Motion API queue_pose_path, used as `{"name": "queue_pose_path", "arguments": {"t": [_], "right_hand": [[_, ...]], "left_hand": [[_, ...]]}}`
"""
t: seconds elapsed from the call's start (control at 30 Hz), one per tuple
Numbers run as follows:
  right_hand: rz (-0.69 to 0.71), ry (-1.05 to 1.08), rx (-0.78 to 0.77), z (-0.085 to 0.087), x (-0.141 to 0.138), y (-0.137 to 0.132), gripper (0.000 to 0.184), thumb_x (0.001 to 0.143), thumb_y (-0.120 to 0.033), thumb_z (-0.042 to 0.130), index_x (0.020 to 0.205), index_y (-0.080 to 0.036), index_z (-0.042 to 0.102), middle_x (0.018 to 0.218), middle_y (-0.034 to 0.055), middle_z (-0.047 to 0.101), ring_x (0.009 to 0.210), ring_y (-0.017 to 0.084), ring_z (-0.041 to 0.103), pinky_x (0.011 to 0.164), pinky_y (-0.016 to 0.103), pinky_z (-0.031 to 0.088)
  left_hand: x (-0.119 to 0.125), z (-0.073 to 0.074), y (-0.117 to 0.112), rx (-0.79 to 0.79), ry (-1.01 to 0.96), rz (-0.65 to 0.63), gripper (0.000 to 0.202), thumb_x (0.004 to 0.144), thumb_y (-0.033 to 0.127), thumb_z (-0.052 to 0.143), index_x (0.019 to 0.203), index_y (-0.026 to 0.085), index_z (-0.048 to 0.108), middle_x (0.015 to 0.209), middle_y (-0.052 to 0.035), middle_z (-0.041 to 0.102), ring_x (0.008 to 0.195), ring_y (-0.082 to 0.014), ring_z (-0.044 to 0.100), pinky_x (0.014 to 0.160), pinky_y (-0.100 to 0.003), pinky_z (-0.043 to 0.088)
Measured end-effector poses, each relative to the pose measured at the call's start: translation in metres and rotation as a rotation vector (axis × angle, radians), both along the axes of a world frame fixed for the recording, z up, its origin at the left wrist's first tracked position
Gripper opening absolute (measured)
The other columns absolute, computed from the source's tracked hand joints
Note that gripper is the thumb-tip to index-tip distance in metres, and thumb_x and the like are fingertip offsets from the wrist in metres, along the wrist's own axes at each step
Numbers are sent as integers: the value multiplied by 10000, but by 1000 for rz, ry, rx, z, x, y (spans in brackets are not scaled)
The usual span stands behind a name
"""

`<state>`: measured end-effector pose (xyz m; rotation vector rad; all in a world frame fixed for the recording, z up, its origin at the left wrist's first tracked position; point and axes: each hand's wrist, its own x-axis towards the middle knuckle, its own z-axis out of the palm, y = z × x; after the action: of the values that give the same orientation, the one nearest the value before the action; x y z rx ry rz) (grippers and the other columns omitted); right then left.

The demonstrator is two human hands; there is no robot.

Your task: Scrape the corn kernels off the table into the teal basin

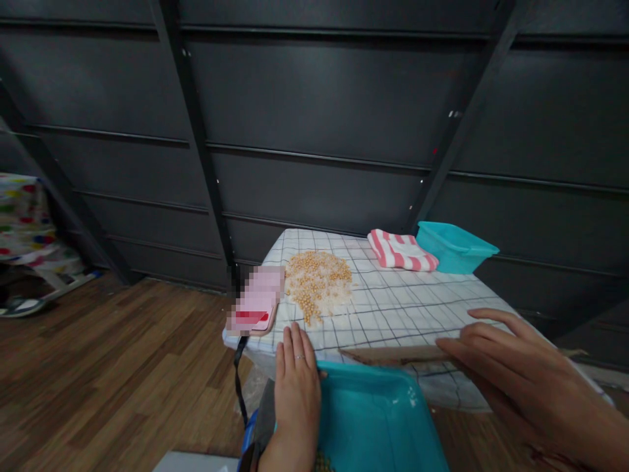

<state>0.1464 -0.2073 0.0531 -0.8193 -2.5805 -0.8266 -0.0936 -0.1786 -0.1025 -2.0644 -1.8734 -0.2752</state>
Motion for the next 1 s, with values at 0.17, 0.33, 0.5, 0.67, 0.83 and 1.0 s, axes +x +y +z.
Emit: {"name": "queue_pose_path", "arguments": {"t": [0.17, 0.33, 0.5, 0.67, 0.83, 1.0], "right_hand": [[-30, 51, 79, -16, -6, 1, 319, 777, 10, 341, 939, -182, 538, 639, -23, 556, 599, 131, 519, 820, 380, 430], [-122, 4, 134, -28, -11, 23, 294, 756, -8, 348, 920, -163, 536, 649, 1, 570, 623, 156, 531, 785, 387, 431], [-96, 23, 191, -21, -4, 31, 317, 747, 9, 362, 970, -159, 514, 686, 11, 602, 650, 156, 543, 791, 377, 425], [-76, 70, 168, -15, -3, 29, 322, 747, -1, 377, 992, -158, 517, 690, 6, 609, 649, 154, 546, 791, 381, 429], [-53, 28, 178, -15, -19, 42, 315, 730, 9, 369, 949, -150, 529, 672, 9, 607, 640, 155, 552, 773, 370, 433], [-39, -15, 146, -13, -25, 46, 341, 725, 0, 367, 951, -163, 563, 667, 6, 608, 661, 154, 553, 789, 371, 426]], "left_hand": [[0, 0, 0, 9, 2, -13, 518, 754, 148, 458, 1258, 39, 492, 1360, -205, 458, 1260, -307, 431, 990, -453, 432], [0, -1, 1, 23, -21, 0, 523, 760, 183, 468, 1257, 21, 488, 1359, -219, 455, 1258, -319, 432, 990, -466, 430], [-1, -2, 1, 25, -15, -16, 536, 737, 143, 479, 1258, 20, 484, 1358, -225, 455, 1260, -306, 433, 991, -443, 432], [-1, -5, 1, 66, 21, -13, 531, 734, 135, 450, 1250, 15, 493, 1351, -225, 462, 1248, -311, 449, 974, -457, 443], [-1, -5, 1, 67, -7, -8, 510, 760, 165, 412, 1246, 41, 509, 1349, -199, 482, 1250, -290, 452, 972, -446, 446], [-4, -16, 3, 86, -47, -28, 515, 793, 197, 390, 1283, 61, 472, 1378, -187, 460, 1287, -281, 406, 1001, -459, 415]]}}
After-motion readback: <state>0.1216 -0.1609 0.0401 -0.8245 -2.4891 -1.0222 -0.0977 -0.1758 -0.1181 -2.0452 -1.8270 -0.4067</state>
